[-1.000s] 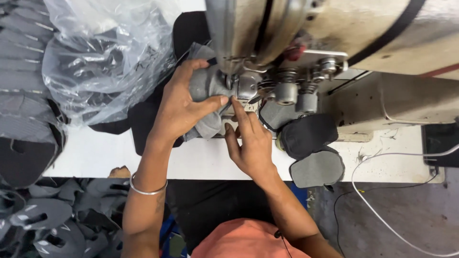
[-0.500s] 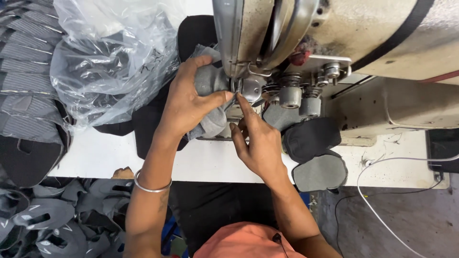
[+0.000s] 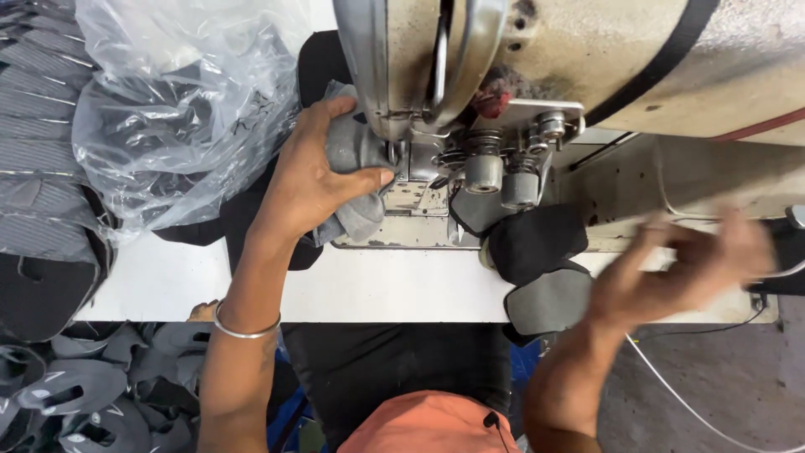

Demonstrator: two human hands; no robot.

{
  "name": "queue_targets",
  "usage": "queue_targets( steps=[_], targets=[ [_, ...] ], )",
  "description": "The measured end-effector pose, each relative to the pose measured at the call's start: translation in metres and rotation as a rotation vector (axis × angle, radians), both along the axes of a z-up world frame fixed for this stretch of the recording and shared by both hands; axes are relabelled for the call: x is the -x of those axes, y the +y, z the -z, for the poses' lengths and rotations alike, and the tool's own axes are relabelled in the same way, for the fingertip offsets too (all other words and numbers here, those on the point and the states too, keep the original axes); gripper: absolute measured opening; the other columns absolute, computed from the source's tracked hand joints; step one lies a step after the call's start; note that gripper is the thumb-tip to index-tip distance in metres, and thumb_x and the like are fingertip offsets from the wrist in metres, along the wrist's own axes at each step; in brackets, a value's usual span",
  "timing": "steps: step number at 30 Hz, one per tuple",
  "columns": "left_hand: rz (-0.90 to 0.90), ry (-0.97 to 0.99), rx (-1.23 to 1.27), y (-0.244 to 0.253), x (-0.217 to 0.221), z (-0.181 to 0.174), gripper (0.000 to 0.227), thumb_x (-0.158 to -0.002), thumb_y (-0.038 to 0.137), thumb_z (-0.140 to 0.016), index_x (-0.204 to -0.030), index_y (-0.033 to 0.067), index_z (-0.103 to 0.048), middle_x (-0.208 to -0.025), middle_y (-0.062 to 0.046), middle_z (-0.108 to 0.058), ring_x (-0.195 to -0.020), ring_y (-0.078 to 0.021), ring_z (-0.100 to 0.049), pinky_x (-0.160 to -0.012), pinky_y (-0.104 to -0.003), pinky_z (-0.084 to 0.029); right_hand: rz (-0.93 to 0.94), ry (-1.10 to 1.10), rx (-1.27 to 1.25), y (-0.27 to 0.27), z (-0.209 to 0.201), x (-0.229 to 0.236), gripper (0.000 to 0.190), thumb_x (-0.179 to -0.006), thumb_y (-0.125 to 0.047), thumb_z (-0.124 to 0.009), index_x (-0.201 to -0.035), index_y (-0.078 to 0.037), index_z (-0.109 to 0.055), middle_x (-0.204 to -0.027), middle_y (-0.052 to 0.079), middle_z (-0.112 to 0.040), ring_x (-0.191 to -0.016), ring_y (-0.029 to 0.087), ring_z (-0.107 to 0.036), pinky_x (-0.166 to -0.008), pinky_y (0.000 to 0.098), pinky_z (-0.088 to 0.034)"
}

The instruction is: The person sews gray fabric onto black slipper soles using a sewing machine. They repeatedly pick up a sole, align the fabric, guide it through the machine, and then use scissors to trim the excess material before placing the finished item aside.

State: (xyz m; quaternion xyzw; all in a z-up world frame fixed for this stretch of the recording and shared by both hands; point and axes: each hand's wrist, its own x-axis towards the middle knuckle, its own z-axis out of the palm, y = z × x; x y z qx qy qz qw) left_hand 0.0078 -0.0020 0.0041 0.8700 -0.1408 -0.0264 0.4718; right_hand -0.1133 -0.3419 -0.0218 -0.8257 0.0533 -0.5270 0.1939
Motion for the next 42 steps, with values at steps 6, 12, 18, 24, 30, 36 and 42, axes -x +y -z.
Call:
queue_targets(
  steps=[6, 12, 18, 24, 30, 36, 42],
  targets=[
    [0.009, -0.051, -0.049, 0.003, -0.004, 0.004, 0.096, -0.073, 0.040, -0.094, -0.143, -0.0076, -0.049, -0.140, -0.027, -0.055, -0.138, -0.0405, -0.049, -0.116, -0.051, -0.039, 0.205, 0.006, 0.057, -0.080, 0.014, 0.023, 0.037, -0.117, -0.019, -0.073, -0.096, 0.002, -0.051, -0.082, 0.014, -0.054, -0.068, 0.019, -0.046, -0.064, 0.0339, -0.033],
    [0.046, -0.097, -0.118, 0.000, -0.007, -0.007, 0.106, -0.065, 0.044, -0.096, -0.143, -0.0083, -0.047, -0.135, -0.027, -0.056, -0.134, -0.0408, -0.048, -0.113, -0.052, -0.039, 0.046, 0.160, 0.080, -0.059, -0.012, 0.022, 0.034, -0.119, -0.013, -0.068, -0.127, 0.015, -0.050, -0.112, 0.023, -0.056, -0.079, 0.019, -0.057, -0.064, 0.0302, -0.040],
    [0.008, -0.128, -0.138, 0.000, -0.005, -0.003, 0.106, -0.067, 0.045, -0.096, -0.143, -0.0099, -0.046, -0.136, -0.029, -0.054, -0.133, -0.0417, -0.048, -0.115, -0.051, -0.039, 0.057, 0.182, 0.038, -0.084, 0.028, 0.030, 0.046, -0.110, -0.010, -0.065, -0.145, 0.013, -0.045, -0.123, 0.021, -0.050, -0.082, 0.019, -0.056, -0.067, 0.0295, -0.042],
    [-0.059, -0.088, -0.146, -0.001, 0.000, 0.000, 0.105, -0.068, 0.044, -0.095, -0.142, -0.0099, -0.045, -0.142, -0.029, -0.051, -0.136, -0.0426, -0.046, -0.113, -0.048, -0.038, 0.041, 0.126, -0.014, -0.100, 0.056, 0.027, 0.022, -0.108, -0.006, -0.064, -0.111, 0.010, -0.050, -0.090, 0.013, -0.055, -0.076, 0.022, -0.052, -0.069, 0.0332, -0.040],
    [-0.052, -0.065, -0.076, 0.001, 0.003, -0.001, 0.104, -0.067, 0.045, -0.093, -0.144, -0.0078, -0.045, -0.142, -0.027, -0.052, -0.137, -0.0396, -0.048, -0.113, -0.045, -0.040, 0.043, 0.140, -0.012, -0.098, 0.061, 0.032, 0.017, -0.110, 0.001, -0.060, -0.096, 0.010, -0.059, -0.096, 0.019, -0.066, -0.082, 0.025, -0.060, -0.080, 0.0324, -0.046],
    [-0.045, -0.049, -0.054, 0.001, 0.001, 0.000, 0.108, -0.067, 0.047, -0.093, -0.143, -0.0093, -0.042, -0.140, -0.029, -0.051, -0.136, -0.0399, -0.049, -0.113, -0.045, -0.040, 0.019, 0.153, -0.031, -0.092, 0.056, 0.031, 0.012, -0.109, 0.001, -0.057, -0.102, 0.010, -0.060, -0.099, 0.018, -0.065, -0.086, 0.025, -0.063, -0.083, 0.0328, -0.050],
    [-0.094, -0.024, -0.021, -0.001, 0.011, -0.004, 0.102, -0.069, 0.041, -0.093, -0.144, -0.0076, -0.043, -0.142, -0.029, -0.051, -0.136, -0.0404, -0.049, -0.112, -0.046, -0.040, 0.120, 0.190, 0.066, -0.074, 0.039, 0.029, 0.006, -0.108, 0.004, -0.057, -0.105, 0.009, -0.056, -0.099, 0.018, -0.063, -0.085, 0.027, -0.060, -0.080, 0.0355, -0.047]
  ],
)
